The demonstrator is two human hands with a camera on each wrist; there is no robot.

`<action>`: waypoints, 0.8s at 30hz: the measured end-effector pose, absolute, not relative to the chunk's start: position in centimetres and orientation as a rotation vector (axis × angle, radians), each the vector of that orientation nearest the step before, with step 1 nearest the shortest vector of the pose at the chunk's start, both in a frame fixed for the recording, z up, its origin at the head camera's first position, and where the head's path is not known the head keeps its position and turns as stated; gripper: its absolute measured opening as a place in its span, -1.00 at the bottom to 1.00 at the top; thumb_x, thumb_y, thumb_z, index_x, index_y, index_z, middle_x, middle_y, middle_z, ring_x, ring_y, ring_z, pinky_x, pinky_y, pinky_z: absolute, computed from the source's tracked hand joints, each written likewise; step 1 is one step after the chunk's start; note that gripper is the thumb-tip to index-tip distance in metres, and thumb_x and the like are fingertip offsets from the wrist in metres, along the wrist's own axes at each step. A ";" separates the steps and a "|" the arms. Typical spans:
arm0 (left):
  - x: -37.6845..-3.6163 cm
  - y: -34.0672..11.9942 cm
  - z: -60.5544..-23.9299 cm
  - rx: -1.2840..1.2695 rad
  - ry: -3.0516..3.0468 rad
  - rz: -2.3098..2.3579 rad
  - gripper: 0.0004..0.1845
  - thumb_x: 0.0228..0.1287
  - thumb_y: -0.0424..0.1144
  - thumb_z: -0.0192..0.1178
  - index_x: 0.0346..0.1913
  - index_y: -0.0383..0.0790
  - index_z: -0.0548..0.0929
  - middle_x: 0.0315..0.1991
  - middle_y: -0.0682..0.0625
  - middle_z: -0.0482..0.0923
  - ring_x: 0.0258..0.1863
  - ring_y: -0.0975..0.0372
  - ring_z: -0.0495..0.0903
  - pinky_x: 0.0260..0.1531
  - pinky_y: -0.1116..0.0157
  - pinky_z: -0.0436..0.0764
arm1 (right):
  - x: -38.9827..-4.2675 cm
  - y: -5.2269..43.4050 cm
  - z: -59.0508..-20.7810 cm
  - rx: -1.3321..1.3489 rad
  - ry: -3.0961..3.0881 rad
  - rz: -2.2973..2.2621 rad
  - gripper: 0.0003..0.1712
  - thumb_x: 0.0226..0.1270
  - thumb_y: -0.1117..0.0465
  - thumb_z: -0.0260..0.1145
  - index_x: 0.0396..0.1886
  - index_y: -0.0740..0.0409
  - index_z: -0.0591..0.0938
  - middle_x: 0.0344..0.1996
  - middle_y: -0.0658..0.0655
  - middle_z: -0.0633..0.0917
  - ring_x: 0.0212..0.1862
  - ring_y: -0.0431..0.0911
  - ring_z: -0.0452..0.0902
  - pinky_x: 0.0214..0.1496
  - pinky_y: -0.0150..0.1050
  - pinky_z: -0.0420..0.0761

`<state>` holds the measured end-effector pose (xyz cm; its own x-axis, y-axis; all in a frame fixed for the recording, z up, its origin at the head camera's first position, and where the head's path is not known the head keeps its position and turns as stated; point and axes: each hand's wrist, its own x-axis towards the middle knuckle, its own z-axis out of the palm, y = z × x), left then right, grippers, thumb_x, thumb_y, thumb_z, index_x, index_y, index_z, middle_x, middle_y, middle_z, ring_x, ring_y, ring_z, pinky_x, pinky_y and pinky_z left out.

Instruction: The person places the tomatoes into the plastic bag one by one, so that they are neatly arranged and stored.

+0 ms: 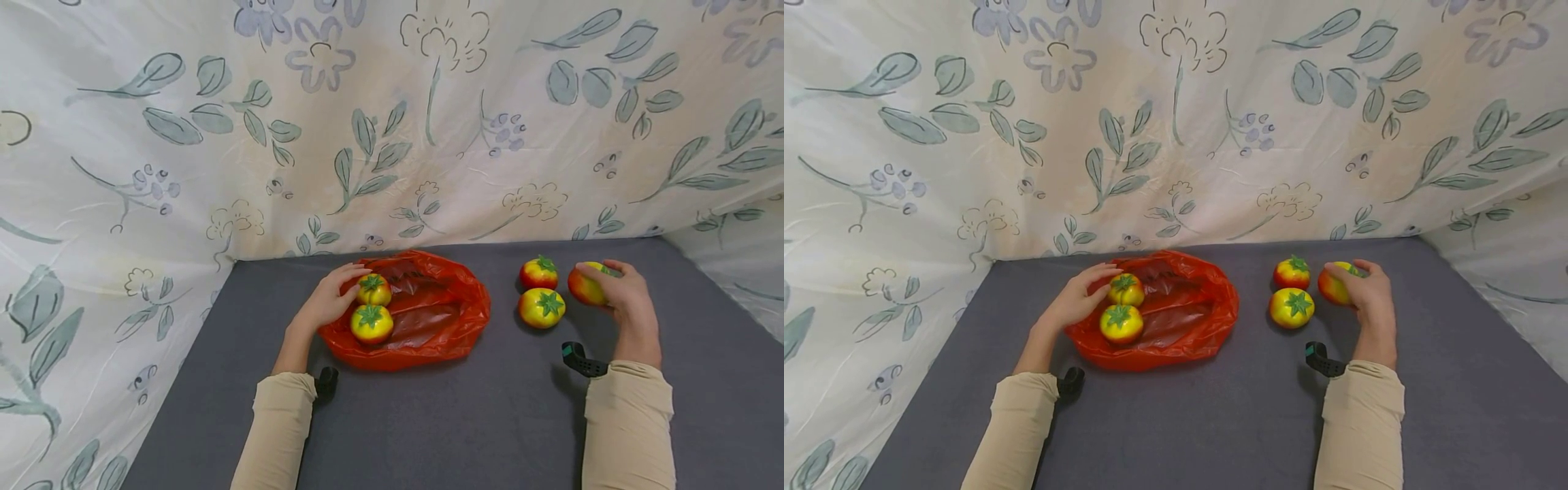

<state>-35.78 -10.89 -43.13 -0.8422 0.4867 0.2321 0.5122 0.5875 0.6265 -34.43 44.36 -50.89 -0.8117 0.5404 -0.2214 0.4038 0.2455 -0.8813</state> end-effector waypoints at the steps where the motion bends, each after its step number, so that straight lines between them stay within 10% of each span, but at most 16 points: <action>1: -35.8 -10.9 -43.1 -0.872 -2.766 -1.109 -0.58 0.34 -0.38 0.11 0.25 -0.17 0.51 0.33 -0.16 0.31 0.36 -0.03 0.18 0.27 -0.10 0.17 | -34.5 44.4 -50.9 -0.907 -2.368 1.631 0.47 -0.32 -0.59 0.27 0.54 -0.02 -0.08 0.44 0.31 0.00 0.28 0.27 0.10 0.18 0.19 0.37; 7: -35.8 -10.9 -43.2 -0.871 -2.766 -1.112 -0.58 0.34 -0.38 0.10 0.25 -0.17 0.51 0.33 -0.16 0.31 0.36 -0.03 0.18 0.27 -0.09 0.16 | -34.2 44.1 -50.2 -0.896 -2.338 1.682 0.44 -0.31 -0.58 0.28 0.54 -0.08 -0.07 0.45 0.28 -0.02 0.30 0.25 0.08 0.10 0.12 0.47; 14: -35.7 -10.9 -43.2 -0.861 -2.777 -1.111 -0.58 0.35 -0.36 0.10 0.26 -0.14 0.51 0.32 -0.14 0.32 0.35 -0.02 0.19 0.27 -0.08 0.18 | -31.9 41.4 -46.2 -0.916 -2.282 1.801 0.35 -0.19 -0.51 0.30 0.54 -0.09 -0.05 0.45 0.29 -0.06 0.29 0.21 0.09 -0.56 -0.35 0.56; 18: -35.7 -10.9 -43.2 -0.871 -2.769 -1.117 -0.58 0.34 -0.37 0.10 0.25 -0.16 0.51 0.32 -0.15 0.32 0.35 -0.03 0.18 0.27 -0.09 0.17 | -30.9 39.9 -44.3 -0.947 -2.219 1.837 0.25 -0.09 -0.46 0.28 0.54 -0.12 -0.02 0.45 0.25 -0.05 0.28 0.18 0.11 -0.18 -0.19 0.64; 24: -35.7 -10.9 -43.2 -0.872 -2.772 -1.104 -0.58 0.35 -0.36 0.10 0.26 -0.17 0.51 0.32 -0.15 0.32 0.36 -0.03 0.17 0.27 -0.10 0.16 | -32.3 41.4 -46.1 -0.956 -2.140 1.878 0.25 -0.22 -0.49 0.32 0.51 -0.28 0.05 0.47 0.18 -0.04 0.30 0.15 0.08 -0.38 -0.23 0.66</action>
<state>-35.71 -10.91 -43.19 -0.8422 0.4882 0.2289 0.5119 0.5907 0.6237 -32.30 41.40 -46.06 -0.7889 0.5373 -0.2983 0.3655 0.0199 -0.9306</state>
